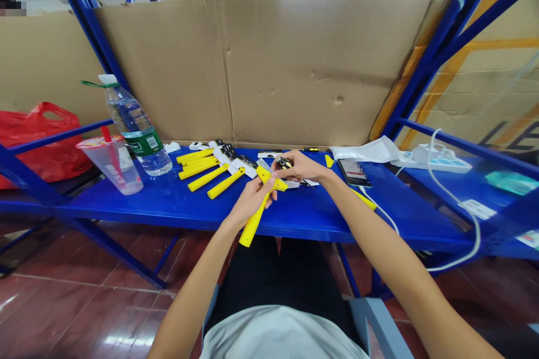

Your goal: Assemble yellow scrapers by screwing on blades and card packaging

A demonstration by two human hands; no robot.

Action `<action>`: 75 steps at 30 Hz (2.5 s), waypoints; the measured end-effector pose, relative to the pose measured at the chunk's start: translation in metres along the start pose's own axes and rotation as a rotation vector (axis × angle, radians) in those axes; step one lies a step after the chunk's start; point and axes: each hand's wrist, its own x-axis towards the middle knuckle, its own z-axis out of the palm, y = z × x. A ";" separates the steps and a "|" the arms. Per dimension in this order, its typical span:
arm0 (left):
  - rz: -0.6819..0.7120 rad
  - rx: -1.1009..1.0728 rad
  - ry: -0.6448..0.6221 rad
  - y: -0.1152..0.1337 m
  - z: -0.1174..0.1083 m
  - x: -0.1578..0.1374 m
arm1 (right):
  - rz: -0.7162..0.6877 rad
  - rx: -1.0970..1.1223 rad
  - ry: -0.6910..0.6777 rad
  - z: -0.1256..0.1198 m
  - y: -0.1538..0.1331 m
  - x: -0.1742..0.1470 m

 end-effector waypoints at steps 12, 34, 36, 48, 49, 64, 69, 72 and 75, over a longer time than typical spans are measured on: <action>-0.030 -0.074 0.040 0.004 0.004 0.000 | -0.020 -0.027 -0.017 -0.002 0.000 -0.001; -0.037 -0.102 0.040 0.001 0.002 -0.001 | -0.019 -0.041 0.046 -0.003 0.001 0.001; -0.034 -0.097 0.040 0.001 0.002 0.000 | -0.013 -0.034 0.066 -0.003 0.002 0.001; -0.031 -0.061 0.035 0.001 0.002 0.000 | -0.017 -0.028 0.048 -0.006 0.002 0.000; -0.029 -0.058 0.037 0.001 0.002 0.000 | -0.017 -0.027 0.044 -0.006 0.002 0.000; -0.013 -0.057 -0.025 0.003 0.002 -0.002 | -0.033 -0.012 -0.046 -0.007 0.007 0.001; -0.008 -0.086 -0.011 0.006 0.004 -0.004 | -0.046 0.008 -0.029 -0.006 0.004 0.001; -0.007 -0.086 -0.023 0.007 0.004 -0.005 | -0.057 0.012 -0.032 -0.005 0.003 0.001; -0.003 -0.086 -0.022 0.008 0.004 -0.005 | -0.047 0.001 -0.047 -0.006 0.004 0.000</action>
